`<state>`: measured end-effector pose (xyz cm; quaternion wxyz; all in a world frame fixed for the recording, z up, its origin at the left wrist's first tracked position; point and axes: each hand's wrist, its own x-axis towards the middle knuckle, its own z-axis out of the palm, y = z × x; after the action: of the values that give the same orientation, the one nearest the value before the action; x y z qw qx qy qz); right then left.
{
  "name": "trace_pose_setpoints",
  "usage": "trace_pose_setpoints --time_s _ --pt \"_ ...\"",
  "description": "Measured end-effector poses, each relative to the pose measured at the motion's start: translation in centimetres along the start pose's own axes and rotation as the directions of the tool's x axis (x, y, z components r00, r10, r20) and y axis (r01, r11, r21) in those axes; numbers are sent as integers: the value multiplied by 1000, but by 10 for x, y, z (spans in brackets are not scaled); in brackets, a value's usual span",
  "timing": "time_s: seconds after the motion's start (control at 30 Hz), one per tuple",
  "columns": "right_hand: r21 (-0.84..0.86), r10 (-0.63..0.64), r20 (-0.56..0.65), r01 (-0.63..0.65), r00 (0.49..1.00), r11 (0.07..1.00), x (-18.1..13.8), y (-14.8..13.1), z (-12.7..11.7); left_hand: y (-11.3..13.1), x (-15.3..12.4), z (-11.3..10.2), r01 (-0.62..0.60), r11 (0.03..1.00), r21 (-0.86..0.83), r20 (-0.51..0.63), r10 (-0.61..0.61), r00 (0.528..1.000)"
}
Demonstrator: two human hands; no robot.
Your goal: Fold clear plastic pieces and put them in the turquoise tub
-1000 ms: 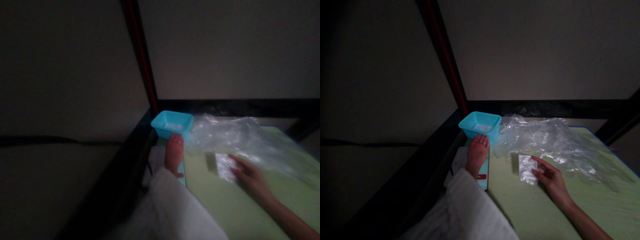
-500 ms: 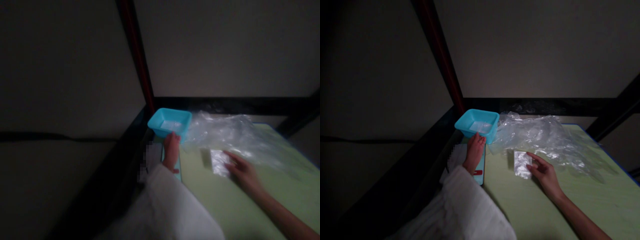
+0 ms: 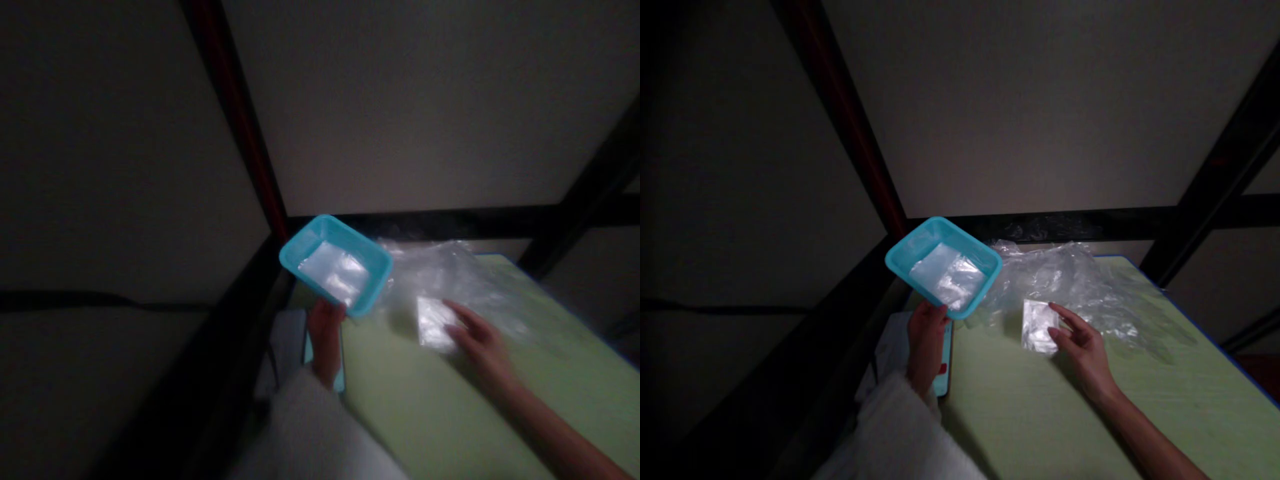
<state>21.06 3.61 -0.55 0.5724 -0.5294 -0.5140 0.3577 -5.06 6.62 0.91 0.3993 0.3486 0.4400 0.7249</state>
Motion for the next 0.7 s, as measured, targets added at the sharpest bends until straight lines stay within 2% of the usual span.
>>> trace_pose_setpoints --time_s 0.1,0.23,0.4,0.47,0.57,0.7 --pt "74 -38 -109 46 993 996 6 -9 -11 2 -12 0 21 1000 -14 55 -20 998" --pt "165 -91 -166 118 982 979 13 -27 -23 2 -29 4 80 997 -8 174 -78 982" --pt "17 -193 -176 199 965 980 17 -64 -23 -3 -49 10 162 987 20 331 -159 930" --pt "-20 -237 -144 237 961 971 17 -81 -19 -5 -55 11 192 981 28 374 -188 908" --pt "-90 -266 8 265 964 960 16 -100 -10 -8 -60 10 227 973 35 419 -221 881" --pt "-200 -238 289 302 927 932 24 -105 7 -11 -62 8 251 967 41 435 -244 867"
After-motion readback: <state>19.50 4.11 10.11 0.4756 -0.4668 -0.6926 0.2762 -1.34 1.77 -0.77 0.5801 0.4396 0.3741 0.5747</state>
